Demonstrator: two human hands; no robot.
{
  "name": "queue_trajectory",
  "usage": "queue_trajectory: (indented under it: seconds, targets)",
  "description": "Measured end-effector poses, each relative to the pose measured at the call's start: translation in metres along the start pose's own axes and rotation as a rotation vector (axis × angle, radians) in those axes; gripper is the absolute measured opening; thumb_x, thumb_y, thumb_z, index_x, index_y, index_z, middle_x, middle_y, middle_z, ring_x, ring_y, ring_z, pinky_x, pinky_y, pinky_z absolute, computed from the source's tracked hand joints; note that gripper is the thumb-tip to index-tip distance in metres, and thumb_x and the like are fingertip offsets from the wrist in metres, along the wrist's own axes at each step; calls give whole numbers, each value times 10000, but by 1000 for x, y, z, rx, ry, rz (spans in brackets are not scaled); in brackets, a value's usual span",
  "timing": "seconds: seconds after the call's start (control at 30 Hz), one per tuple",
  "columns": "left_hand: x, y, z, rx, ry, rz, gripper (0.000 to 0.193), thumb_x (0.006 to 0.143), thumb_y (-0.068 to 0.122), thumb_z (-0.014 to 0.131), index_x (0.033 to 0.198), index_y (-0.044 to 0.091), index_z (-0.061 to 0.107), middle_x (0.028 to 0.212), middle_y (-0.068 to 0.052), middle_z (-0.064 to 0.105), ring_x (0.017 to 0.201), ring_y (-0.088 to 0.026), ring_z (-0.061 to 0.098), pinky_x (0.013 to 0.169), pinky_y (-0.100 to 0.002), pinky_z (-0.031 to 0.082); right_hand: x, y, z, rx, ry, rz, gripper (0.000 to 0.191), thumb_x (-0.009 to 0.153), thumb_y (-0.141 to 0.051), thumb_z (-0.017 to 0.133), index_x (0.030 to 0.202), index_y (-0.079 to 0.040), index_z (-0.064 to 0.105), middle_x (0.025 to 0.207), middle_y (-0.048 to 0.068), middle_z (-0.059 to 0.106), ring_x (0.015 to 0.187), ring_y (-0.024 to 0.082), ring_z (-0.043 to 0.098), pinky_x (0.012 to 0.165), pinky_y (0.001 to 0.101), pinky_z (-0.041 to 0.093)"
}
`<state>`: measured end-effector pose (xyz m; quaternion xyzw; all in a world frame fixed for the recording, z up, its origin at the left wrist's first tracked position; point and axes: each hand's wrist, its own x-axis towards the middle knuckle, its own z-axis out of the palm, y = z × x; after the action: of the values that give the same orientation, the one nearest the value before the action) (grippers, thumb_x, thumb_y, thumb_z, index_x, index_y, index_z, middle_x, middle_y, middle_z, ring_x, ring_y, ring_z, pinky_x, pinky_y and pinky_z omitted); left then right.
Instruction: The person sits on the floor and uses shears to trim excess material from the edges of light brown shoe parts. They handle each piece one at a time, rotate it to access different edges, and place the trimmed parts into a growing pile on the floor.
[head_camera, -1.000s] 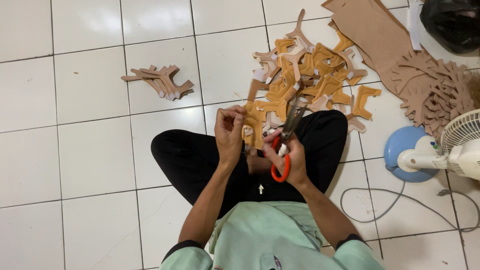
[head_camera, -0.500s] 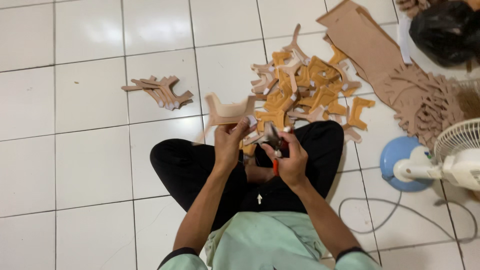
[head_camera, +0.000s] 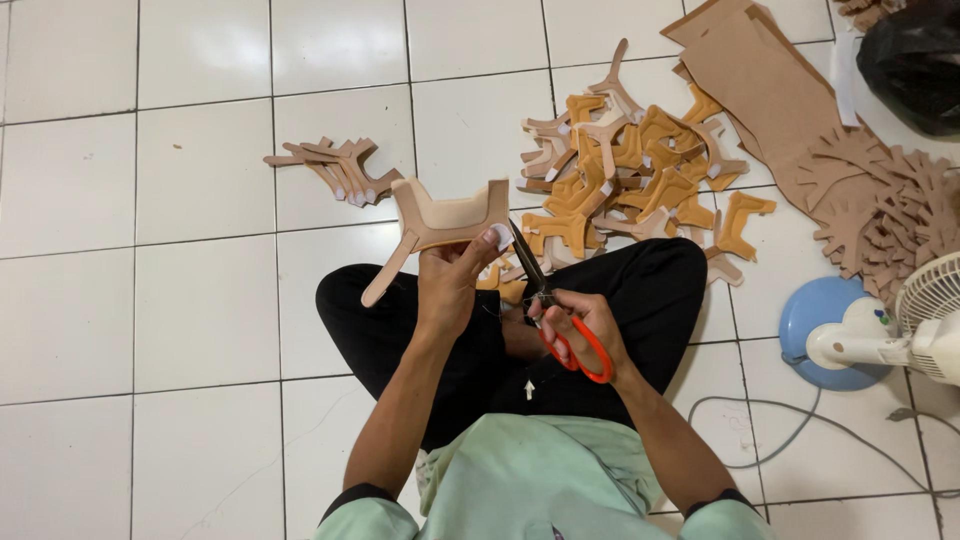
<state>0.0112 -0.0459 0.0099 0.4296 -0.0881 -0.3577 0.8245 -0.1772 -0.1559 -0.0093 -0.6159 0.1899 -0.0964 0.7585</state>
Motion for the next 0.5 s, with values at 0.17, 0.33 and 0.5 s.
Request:
queue_trajectory:
  seconds: [0.17, 0.33, 0.5]
  targets:
    - [-2, -2, 1, -17, -40, 2, 234, 955, 71, 736, 1133, -64, 666, 1038, -134, 728, 955, -188, 726, 909, -356, 630, -2, -3, 1, 24, 2, 0, 519, 954, -489, 675, 964, 29, 655, 615, -18, 522, 411, 18, 456, 358, 172, 363]
    - [0, -4, 0, -114, -2, -115, 194, 961, 71, 699, 1113, -47, 672, 1044, -123, 726, 986, -196, 722, 923, -365, 634, -3, -1, 6, 18, 47, 14, 511, 927, -483, 711, 934, 24, 649, 606, -18, 510, 407, 17, 440, 350, 175, 353]
    - [-2, -8, 7, -191, 54, -169, 180, 943, 65, 693, 1092, -33, 663, 1051, -109, 720, 1010, -191, 719, 932, -347, 629, 1, -3, 11, 36, -67, -67, 620, 935, -611, 667, 1070, -10, 607, 726, -28, 521, 567, 19, 476, 479, 179, 399]
